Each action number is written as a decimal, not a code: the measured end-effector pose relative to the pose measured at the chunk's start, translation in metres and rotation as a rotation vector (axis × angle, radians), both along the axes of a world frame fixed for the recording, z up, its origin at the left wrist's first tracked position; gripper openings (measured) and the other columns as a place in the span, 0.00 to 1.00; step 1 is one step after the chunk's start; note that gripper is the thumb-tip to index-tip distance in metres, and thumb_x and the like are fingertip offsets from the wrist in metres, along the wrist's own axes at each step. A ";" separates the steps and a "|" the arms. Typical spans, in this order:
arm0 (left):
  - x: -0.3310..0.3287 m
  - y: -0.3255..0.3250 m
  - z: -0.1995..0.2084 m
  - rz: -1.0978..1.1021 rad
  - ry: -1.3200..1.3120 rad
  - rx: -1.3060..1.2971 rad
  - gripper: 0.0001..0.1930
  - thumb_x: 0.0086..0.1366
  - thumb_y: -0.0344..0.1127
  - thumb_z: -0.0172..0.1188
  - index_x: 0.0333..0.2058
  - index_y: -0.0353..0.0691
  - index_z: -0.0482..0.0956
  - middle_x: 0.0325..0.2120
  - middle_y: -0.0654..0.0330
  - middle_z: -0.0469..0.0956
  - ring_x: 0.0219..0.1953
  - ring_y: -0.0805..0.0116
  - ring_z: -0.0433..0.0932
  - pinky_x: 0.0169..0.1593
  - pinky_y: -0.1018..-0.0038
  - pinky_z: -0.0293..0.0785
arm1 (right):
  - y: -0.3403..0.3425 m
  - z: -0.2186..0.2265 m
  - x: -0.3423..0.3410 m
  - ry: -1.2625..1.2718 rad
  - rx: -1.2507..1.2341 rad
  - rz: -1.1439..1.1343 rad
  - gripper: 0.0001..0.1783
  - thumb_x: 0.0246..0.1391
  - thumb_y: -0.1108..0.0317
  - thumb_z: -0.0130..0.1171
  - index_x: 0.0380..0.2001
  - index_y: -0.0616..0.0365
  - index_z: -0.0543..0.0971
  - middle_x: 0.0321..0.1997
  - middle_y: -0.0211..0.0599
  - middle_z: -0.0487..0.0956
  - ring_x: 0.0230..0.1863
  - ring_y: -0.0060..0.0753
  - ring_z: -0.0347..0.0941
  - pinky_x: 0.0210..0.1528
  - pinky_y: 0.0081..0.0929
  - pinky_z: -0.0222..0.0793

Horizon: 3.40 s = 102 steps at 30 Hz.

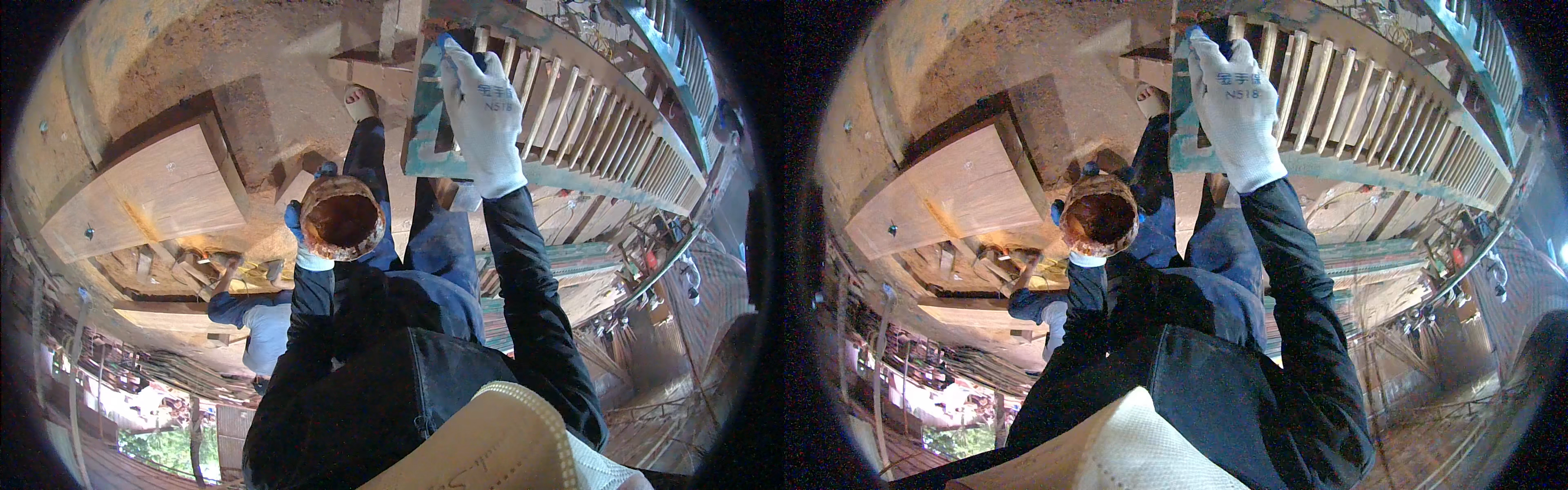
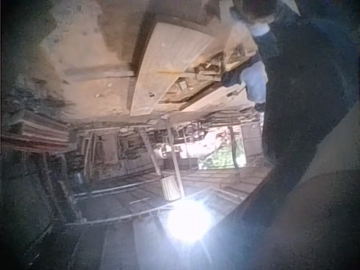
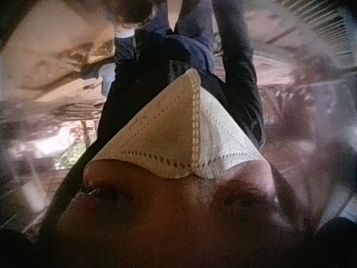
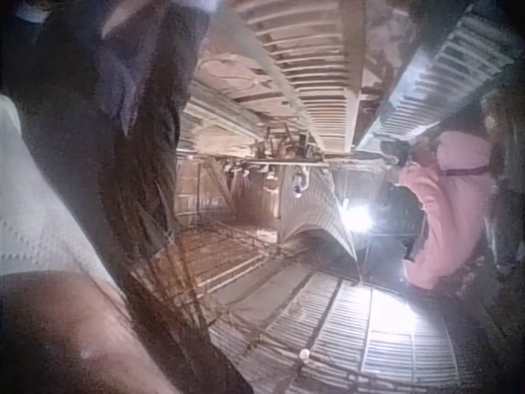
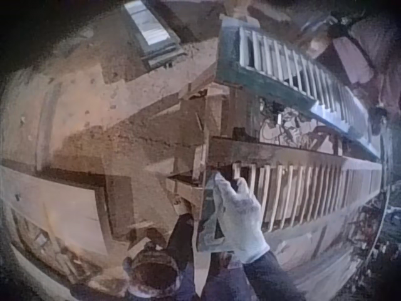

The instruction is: The person applies a brown finish to a wooden slatted panel using a brush, repeatedly dipping the brush into a small container and painting the surface. The person also uses a sanding block to smooth the wood between coats.

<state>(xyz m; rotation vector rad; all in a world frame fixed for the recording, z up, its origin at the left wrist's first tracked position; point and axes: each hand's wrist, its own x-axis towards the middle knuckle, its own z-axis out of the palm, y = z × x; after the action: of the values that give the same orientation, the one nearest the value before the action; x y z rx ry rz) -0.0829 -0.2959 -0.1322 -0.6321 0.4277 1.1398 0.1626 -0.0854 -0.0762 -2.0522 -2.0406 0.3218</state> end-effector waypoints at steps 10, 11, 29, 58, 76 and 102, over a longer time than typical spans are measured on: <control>0.006 0.015 0.009 0.066 -0.041 0.009 0.45 0.57 0.65 0.56 0.66 0.43 0.55 0.62 0.52 0.63 0.62 0.46 0.64 0.62 0.43 0.61 | -0.005 0.004 0.002 0.017 -0.079 -0.111 0.14 0.59 0.61 0.55 0.47 0.49 0.79 0.34 0.42 0.76 0.29 0.46 0.77 0.29 0.38 0.73; 0.007 0.018 0.012 0.059 -0.006 0.005 0.45 0.57 0.65 0.56 0.66 0.43 0.55 0.62 0.52 0.63 0.61 0.46 0.65 0.62 0.43 0.61 | -0.006 0.003 0.001 0.055 -0.044 -0.118 0.14 0.60 0.61 0.55 0.47 0.49 0.78 0.34 0.43 0.76 0.29 0.46 0.77 0.28 0.38 0.73; -0.001 0.008 0.010 0.051 -0.060 -0.040 0.44 0.55 0.70 0.53 0.63 0.46 0.60 0.60 0.49 0.65 0.59 0.42 0.66 0.60 0.40 0.62 | -0.004 0.004 0.005 0.049 -0.025 -0.053 0.12 0.56 0.62 0.57 0.45 0.42 0.78 0.31 0.44 0.74 0.26 0.48 0.77 0.26 0.39 0.73; 0.000 0.015 0.005 -0.129 0.022 -0.054 0.43 0.54 0.63 0.61 0.64 0.51 0.61 0.66 0.40 0.48 0.64 0.28 0.52 0.55 0.29 0.60 | -0.138 0.051 0.030 0.816 -0.650 -0.485 0.17 0.60 0.67 0.55 0.50 0.59 0.78 0.46 0.38 0.80 0.47 0.26 0.75 0.51 0.23 0.68; -0.020 -0.054 0.005 -0.187 0.173 -0.078 0.41 0.53 0.64 0.61 0.62 0.50 0.65 0.64 0.43 0.54 0.63 0.31 0.55 0.59 0.31 0.55 | -0.147 -0.003 -0.026 0.187 -0.035 -0.157 0.16 0.54 0.64 0.60 0.48 0.43 0.78 0.34 0.40 0.75 0.30 0.46 0.77 0.29 0.39 0.73; -0.026 -0.086 0.015 -0.070 -0.108 -0.010 0.42 0.52 0.57 0.67 0.64 0.54 0.62 0.66 0.39 0.48 0.66 0.28 0.49 0.60 0.29 0.52 | -0.151 -0.006 -0.025 0.008 -0.032 -0.083 0.14 0.58 0.61 0.57 0.47 0.46 0.79 0.40 0.42 0.78 0.34 0.47 0.79 0.34 0.38 0.75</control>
<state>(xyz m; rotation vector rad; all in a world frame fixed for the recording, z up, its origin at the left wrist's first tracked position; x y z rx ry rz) -0.1084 -0.3822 -0.1173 -0.6789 0.3609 1.0324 0.1375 -0.2367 -0.0820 -2.1435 -1.9519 0.3500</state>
